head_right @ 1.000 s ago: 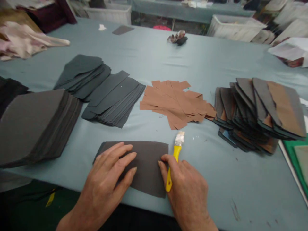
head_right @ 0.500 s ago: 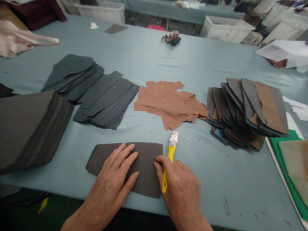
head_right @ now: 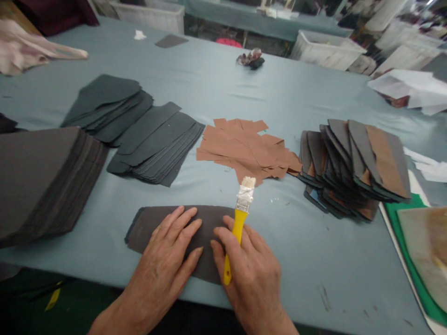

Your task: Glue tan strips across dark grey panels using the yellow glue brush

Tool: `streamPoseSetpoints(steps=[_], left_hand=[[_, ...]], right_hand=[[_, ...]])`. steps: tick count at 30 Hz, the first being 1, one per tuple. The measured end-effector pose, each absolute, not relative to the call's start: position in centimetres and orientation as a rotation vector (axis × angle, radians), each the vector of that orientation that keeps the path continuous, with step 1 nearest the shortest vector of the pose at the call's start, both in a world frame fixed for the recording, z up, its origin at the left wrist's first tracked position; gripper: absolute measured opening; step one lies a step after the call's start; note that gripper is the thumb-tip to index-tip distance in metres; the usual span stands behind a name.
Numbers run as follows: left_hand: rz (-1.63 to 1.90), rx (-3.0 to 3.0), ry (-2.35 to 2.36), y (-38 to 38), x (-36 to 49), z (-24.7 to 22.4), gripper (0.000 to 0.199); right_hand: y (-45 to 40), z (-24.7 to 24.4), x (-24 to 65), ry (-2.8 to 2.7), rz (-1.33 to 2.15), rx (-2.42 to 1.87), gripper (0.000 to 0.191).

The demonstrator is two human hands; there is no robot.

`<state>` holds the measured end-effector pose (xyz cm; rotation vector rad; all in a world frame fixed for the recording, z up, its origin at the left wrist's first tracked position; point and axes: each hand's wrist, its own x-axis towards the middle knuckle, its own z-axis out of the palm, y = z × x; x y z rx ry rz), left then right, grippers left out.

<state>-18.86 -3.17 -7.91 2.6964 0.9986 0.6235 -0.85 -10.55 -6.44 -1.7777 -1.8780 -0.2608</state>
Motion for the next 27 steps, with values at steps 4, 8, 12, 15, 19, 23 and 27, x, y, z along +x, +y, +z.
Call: streamPoseSetpoints(steps=[4,8,12,15,19,23,27], left_hand=[[0.613,2.695,0.997,-3.1,-18.9,-7.8,0.038],[0.625,2.681,1.002,-3.2,-18.9,-7.9,0.039],[0.637,2.65,1.004,-3.3,-18.8,-8.1,0.038],[0.648,2.635,1.015,-3.4,-18.8,-8.1,0.039],[0.64,2.641,1.012,-3.3,-18.8,-8.1,0.039],[0.64,2.629,1.023,-3.4,-18.8,-8.1,0.04],[0.628,2.625,1.029,-3.4,-18.8,-8.1,0.04]], right_hand=[[-10.8,-7.5,-0.8,-1.948,-0.264,-1.814,0.009],[-11.0,-7.6,-0.5,-1.975,-0.288,-1.83,0.007],[-10.7,-7.2,-0.7,-1.954,-0.291,-1.84,0.008],[-10.0,-7.2,-1.3,-1.945,-0.256,-1.806,0.01],[-9.0,-7.5,-2.1,-1.978,-0.158,-1.796,0.02],[-8.6,-7.4,-1.8,-2.012,-0.135,-1.814,0.018],[-8.8,-7.2,-0.8,-2.047,-0.183,-1.859,0.014]])
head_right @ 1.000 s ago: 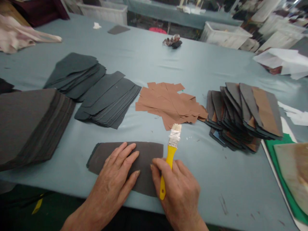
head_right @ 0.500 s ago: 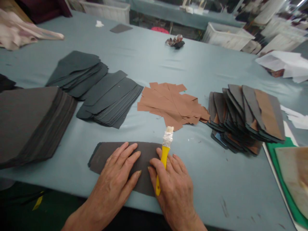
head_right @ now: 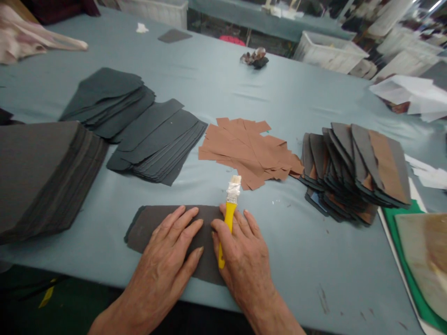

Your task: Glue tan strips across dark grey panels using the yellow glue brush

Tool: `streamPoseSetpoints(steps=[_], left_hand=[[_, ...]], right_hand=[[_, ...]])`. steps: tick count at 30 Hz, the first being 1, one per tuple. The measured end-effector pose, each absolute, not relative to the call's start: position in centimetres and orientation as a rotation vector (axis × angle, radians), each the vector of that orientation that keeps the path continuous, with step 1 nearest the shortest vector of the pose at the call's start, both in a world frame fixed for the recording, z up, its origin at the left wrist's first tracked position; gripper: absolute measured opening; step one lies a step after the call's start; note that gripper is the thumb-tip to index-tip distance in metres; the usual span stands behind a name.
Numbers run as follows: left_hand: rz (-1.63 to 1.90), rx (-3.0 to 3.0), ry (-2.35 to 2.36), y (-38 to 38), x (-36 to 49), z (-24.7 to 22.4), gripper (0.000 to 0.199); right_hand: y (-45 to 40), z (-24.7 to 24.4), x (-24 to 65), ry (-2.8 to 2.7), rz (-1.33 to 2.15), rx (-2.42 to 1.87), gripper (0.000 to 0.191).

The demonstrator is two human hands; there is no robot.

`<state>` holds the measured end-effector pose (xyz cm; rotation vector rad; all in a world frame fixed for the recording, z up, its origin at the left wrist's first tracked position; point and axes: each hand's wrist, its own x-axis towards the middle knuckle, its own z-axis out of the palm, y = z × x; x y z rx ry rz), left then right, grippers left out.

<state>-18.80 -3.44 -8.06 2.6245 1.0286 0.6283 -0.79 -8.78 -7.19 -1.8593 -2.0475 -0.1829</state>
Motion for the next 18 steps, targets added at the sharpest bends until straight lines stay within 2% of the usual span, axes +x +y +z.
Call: streamPoseSetpoints(steps=[10,18], left_hand=[[0.644,2.627,1.026,-3.3,-18.8,-7.9,0.036],[0.627,2.624,1.016,-3.4,-18.9,-8.0,0.039]], right_hand=[[-10.3,-7.2,0.4,-2.012,-0.313,-1.896,0.013],[-10.0,-7.5,-1.7,-1.932,-0.247,-1.891,0.015]])
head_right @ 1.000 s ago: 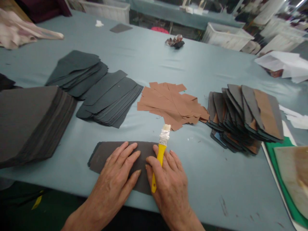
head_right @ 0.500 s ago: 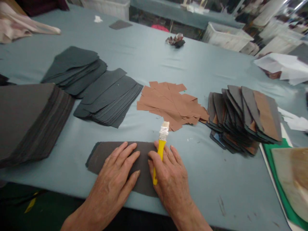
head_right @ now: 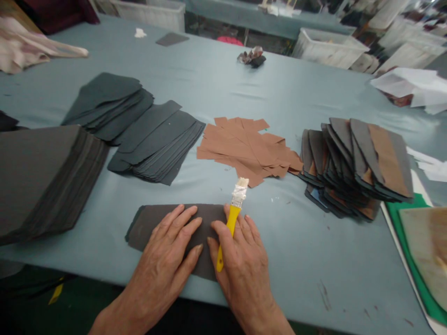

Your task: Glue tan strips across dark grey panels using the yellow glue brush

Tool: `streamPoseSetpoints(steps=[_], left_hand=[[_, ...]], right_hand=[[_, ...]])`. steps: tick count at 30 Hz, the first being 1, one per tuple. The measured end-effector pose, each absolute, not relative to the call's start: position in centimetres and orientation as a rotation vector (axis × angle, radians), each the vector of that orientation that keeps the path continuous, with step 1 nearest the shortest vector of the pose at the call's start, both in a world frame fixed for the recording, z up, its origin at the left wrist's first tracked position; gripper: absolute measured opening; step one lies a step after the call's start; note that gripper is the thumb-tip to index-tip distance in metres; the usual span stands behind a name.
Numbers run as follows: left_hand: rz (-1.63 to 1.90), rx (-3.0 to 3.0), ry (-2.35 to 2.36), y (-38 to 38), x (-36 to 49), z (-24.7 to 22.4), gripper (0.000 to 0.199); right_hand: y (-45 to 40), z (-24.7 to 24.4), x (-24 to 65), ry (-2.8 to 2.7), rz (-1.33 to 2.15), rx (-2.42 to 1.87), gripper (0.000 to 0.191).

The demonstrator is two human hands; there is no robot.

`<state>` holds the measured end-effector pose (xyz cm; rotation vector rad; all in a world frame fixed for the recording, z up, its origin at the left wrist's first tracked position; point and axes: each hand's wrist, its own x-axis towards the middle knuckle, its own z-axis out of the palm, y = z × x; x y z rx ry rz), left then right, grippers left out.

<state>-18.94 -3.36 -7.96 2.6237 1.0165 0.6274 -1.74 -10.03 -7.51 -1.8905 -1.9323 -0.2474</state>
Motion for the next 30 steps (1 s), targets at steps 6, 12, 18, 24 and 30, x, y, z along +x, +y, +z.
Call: streamPoseSetpoints(steps=[6,12,18,24,30], left_hand=[[0.594,2.644,1.007,-3.3,-19.0,-7.4,0.039],[0.577,2.711,1.012,-3.1,-17.8,-6.6,0.042],[0.463,2.721,0.889,-2.7,-16.0,-7.2,0.055],[0.395,2.691,0.925,-2.9,-16.3,-7.4,0.065],[0.36,2.792,1.029,-2.4,-19.2,-7.6,0.069]], right_hand=[[-9.7,-7.9,-1.6,-1.935,-0.236,-1.89,0.017],[-9.8,-7.9,-1.8,-1.913,-0.217,-1.906,0.02],[-10.1,-8.3,-1.7,-1.914,-0.219,-1.888,0.027],[-10.1,-8.4,-1.4,-1.938,-0.277,-1.844,0.021],[-9.9,-8.3,-1.3,-1.946,-0.329,-1.833,0.017]])
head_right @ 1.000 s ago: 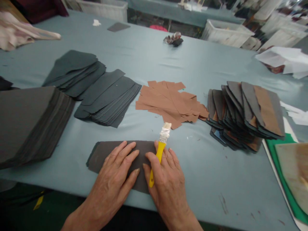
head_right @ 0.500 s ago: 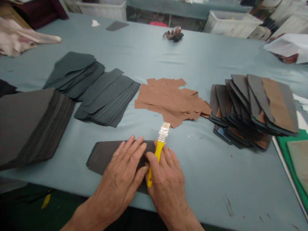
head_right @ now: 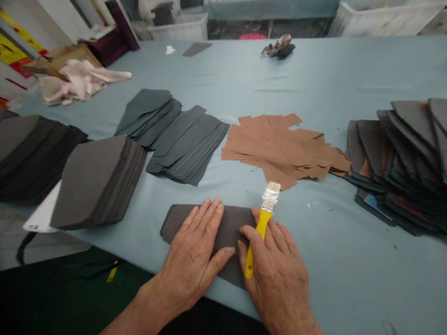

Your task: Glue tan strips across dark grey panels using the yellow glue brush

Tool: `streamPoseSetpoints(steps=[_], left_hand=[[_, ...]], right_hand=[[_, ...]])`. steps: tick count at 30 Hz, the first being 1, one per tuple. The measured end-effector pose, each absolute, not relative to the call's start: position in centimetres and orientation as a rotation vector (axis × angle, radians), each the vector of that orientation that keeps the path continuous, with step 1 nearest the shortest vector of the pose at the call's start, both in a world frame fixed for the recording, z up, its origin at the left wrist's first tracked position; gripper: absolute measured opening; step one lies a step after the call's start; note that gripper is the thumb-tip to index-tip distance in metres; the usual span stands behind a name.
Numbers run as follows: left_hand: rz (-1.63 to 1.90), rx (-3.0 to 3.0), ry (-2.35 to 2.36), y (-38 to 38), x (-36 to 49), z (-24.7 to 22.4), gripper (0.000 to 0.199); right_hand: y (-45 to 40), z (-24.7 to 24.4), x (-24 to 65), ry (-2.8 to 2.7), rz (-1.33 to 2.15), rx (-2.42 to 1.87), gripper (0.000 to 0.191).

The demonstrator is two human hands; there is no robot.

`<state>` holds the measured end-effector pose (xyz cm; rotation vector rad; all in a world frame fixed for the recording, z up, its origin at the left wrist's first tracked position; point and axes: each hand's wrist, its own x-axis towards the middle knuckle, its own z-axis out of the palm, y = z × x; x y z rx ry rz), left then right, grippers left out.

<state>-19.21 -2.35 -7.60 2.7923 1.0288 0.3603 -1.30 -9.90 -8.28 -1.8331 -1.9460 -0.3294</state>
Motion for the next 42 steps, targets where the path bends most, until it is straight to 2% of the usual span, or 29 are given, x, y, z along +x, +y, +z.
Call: streamPoseSetpoints(steps=[7,16,24,36,42], left_hand=[[0.327,2.837,1.282,-1.5,-23.5,-8.1,0.067],[0.326,2.93,1.308,-1.4,-23.3,-8.3,0.066],[0.278,2.927,1.345,-1.6,-23.0,-8.2,0.062],[0.332,2.889,1.353,-1.6,-22.9,-8.3,0.061],[0.307,2.892,1.357,-1.7,-23.0,-8.2,0.062]], right_hand=[[-9.9,-8.1,-1.3,-1.936,-0.309,-1.838,0.014],[-9.9,-7.7,-1.3,-1.985,-0.31,-1.888,0.014],[-8.7,-6.9,-2.8,-2.082,-0.196,-1.729,0.039],[-7.8,-8.2,-2.0,-2.092,0.103,-1.691,0.091],[-9.0,-8.1,-1.1,-2.114,0.068,-1.716,0.097]])
